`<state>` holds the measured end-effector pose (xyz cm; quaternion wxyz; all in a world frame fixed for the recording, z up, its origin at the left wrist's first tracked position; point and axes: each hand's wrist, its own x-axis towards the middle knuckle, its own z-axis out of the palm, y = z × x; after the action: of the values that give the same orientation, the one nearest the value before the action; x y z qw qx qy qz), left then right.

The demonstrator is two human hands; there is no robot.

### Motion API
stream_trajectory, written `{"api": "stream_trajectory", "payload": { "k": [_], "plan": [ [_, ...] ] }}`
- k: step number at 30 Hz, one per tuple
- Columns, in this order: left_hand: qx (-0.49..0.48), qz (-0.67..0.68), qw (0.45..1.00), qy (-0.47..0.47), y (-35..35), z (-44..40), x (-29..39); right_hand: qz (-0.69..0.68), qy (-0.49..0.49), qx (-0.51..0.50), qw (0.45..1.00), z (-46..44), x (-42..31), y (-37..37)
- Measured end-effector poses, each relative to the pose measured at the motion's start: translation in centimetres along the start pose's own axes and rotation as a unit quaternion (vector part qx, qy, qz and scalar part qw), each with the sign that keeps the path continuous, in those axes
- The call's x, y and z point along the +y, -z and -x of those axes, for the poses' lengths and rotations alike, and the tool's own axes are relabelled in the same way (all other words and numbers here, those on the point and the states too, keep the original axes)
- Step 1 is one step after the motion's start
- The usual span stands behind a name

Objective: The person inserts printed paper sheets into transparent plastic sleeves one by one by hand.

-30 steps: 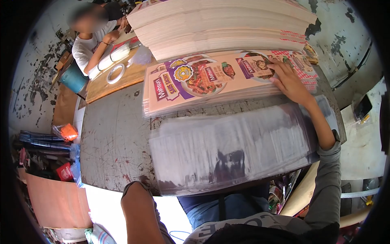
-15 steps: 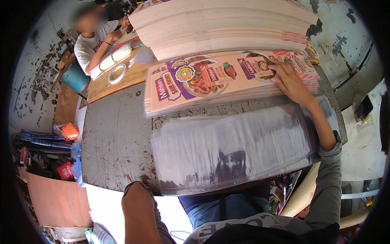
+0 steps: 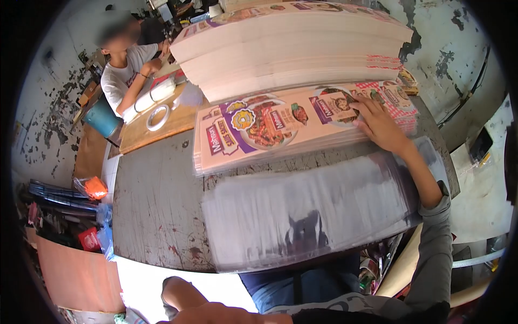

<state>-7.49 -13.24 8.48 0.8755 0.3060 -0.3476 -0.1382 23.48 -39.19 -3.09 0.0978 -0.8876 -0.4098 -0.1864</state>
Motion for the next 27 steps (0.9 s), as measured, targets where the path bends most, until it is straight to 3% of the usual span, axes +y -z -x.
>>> {"api": "stream_trajectory", "payload": {
  "k": [1,3,5,8,11,12,14,15,17,18,20,23,27],
  "plan": [
    [0.029,-0.011,0.999,0.011,0.2,0.5,-0.2,-0.013,-0.001,0.0,1.0,0.1,-0.1,-0.1],
    [-0.102,-0.014,0.994,0.024,1.5,0.8,-0.9,-0.029,-0.004,0.004,1.0,-0.2,-0.5,0.0],
    [-0.124,-0.013,0.992,0.021,1.3,0.4,-2.2,-0.072,0.034,0.043,0.996,-1.7,-1.2,1.6],
    [-0.116,-0.006,0.993,0.018,1.1,0.7,-3.8,0.007,0.062,0.165,0.984,-6.0,-1.0,4.4],
    [-0.165,-0.011,0.985,-0.055,2.4,-1.4,-4.5,0.096,0.109,0.294,0.945,-11.6,2.1,5.1],
    [-0.273,-0.075,0.953,-0.112,3.4,-3.0,-4.5,0.1,0.111,0.291,0.945,-12.9,2.7,5.2],
    [-0.37,-0.14,0.903,-0.167,3.0,-2.5,-5.0,0.072,0.024,0.282,0.956,-14.6,3.3,5.2],
    [-0.208,-0.085,0.965,-0.134,1.1,-0.8,-5.5,0.067,0.024,0.28,0.957,-15.0,3.5,5.0],
    [-0.035,-0.031,0.994,-0.099,0.5,0.8,-5.2,0.067,-0.012,0.287,0.956,-15.7,3.5,5.2],
    [-0.069,-0.007,0.998,-0.011,1.1,1.0,-4.2,0.063,-0.01,0.287,0.956,-15.8,3.2,5.2],
    [-0.098,0.018,0.992,0.076,1.6,0.3,-3.5,0.012,-0.041,0.341,0.939,-15.5,2.0,5.3],
    [-0.122,0.145,0.977,0.098,1.3,-0.2,-4.0,0.073,-0.06,0.332,0.939,-15.3,1.6,5.9],
    [-0.072,0.201,0.976,0.037,-0.1,0.9,-4.6,0.052,-0.062,0.333,0.94,-15.0,1.4,6.3]
  ]
}}
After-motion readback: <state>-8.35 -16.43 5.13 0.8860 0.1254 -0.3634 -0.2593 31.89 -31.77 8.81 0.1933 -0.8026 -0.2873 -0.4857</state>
